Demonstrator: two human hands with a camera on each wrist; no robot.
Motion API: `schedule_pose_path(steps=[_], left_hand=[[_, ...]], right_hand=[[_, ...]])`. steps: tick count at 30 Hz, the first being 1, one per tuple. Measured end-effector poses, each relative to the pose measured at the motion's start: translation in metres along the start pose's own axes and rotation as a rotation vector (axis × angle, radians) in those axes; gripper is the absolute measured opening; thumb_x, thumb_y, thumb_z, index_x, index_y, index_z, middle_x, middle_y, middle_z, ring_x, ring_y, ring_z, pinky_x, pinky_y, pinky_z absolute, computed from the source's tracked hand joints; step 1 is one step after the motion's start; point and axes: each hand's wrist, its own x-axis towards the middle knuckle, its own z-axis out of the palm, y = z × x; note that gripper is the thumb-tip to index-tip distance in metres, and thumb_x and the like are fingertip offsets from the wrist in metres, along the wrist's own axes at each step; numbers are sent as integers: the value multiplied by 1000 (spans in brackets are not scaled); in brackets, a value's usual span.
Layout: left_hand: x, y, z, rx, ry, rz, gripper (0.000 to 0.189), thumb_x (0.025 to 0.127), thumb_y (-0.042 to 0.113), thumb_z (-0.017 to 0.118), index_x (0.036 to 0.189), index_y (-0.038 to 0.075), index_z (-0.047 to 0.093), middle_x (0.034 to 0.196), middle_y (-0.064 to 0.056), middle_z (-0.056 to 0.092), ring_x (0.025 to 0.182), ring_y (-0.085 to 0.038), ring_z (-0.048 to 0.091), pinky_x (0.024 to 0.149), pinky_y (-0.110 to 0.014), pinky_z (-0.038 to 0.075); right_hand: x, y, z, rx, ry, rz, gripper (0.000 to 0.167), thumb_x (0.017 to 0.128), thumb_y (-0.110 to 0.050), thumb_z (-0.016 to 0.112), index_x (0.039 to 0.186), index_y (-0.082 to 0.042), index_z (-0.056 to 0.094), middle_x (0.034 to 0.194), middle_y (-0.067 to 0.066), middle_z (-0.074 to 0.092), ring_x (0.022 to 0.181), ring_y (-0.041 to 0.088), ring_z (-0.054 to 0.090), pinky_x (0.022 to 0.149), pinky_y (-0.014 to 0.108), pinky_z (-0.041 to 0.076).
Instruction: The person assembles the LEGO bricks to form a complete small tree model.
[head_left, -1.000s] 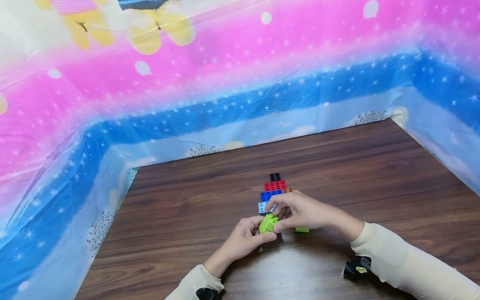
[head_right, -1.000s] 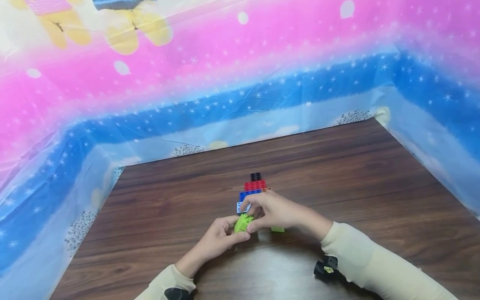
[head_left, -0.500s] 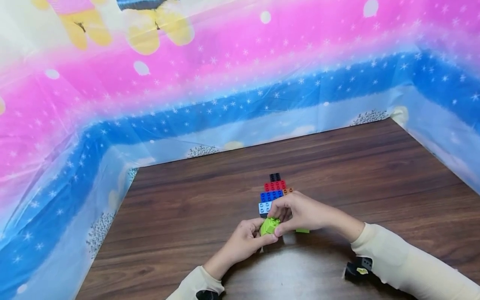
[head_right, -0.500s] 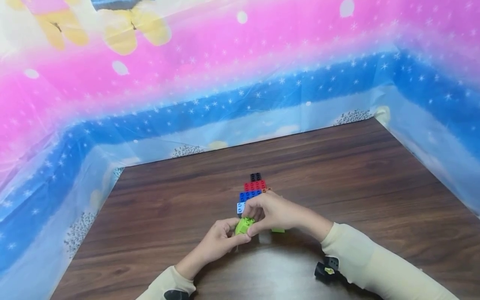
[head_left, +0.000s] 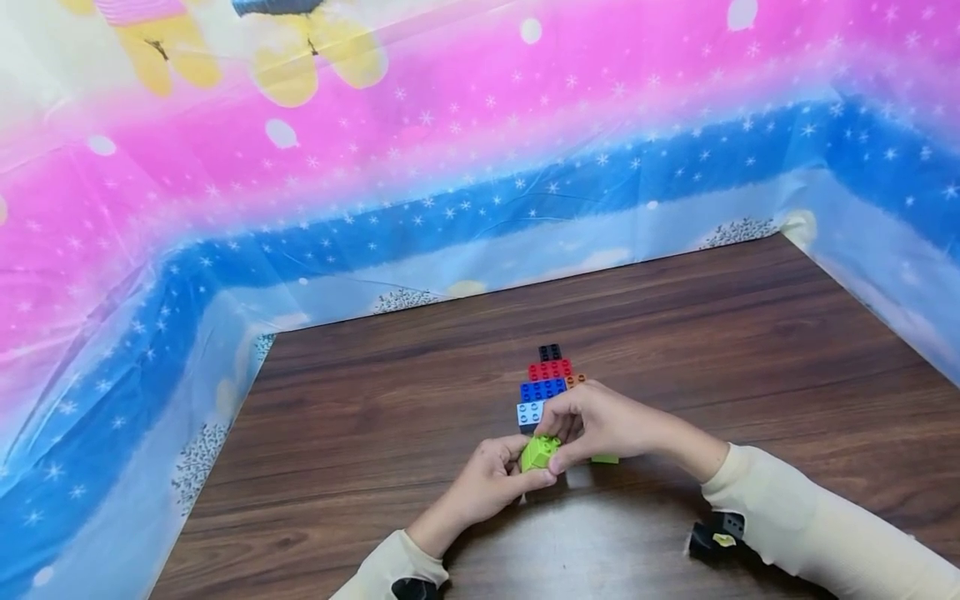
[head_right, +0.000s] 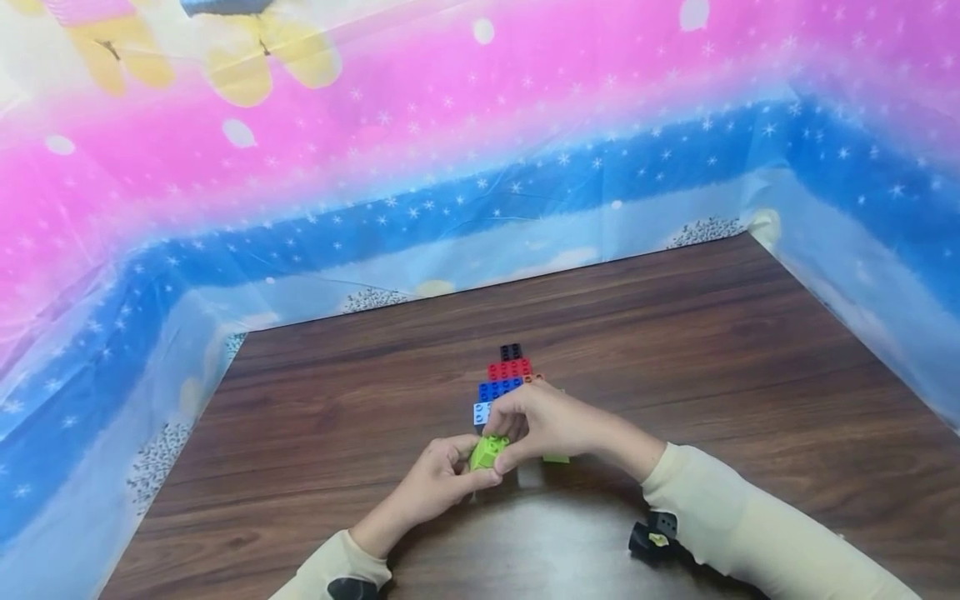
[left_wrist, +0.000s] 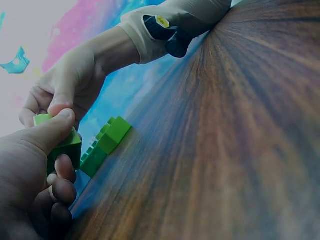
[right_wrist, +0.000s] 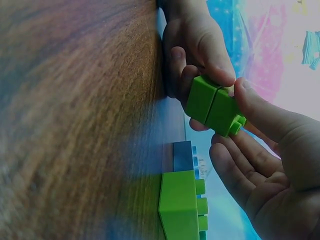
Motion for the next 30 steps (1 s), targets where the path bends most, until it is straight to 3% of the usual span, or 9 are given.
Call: schedule_pose_path(steps=[3,7,10,14,23,30], left_hand=[[-1,-1,-1,-10,-13,-8,18,97,7,75,108,-6,70,68,3,58,49,0,46,44,-15,37],[-1,-1,-2,-29,-30,-15,17,99,8,72,109,-6,69,68,-14,60,52,-3,51,46,-16,41],[0,-1,-3,-39,-44,-17,17,100,8,71,109,-6,69,69,-18,60,54,-5,53,48,-17,43],[1,0,-1,-22,-43,-24,15,101,9,70,106,-5,68,71,-12,62,56,-4,54,50,-18,44],[-1,4,2,19,-26,-53,16,104,11,67,105,-5,67,87,-18,72,59,-5,60,52,-22,52],[0,3,0,54,-3,-34,15,103,11,69,104,-4,68,83,-15,72,58,-3,57,52,-18,48]], right_hand=[[1,0,0,-6,-7,12,20,89,-17,87,104,-11,76,101,-3,77,87,13,74,81,33,63],[2,-1,-1,-5,-20,15,18,91,-17,85,106,-10,76,101,-4,77,89,12,73,83,33,62],[1,-1,-3,8,-33,11,18,93,-16,84,107,-10,76,102,-3,77,89,13,74,82,34,63],[0,1,-5,21,-35,19,19,93,-17,83,109,-10,76,104,-2,76,90,14,74,83,35,63],[-2,2,-2,35,-6,36,21,92,-15,84,111,-8,76,103,0,77,89,15,74,81,35,63],[1,2,-3,38,9,34,20,91,-12,85,108,-7,77,101,0,77,88,16,74,80,36,63]])
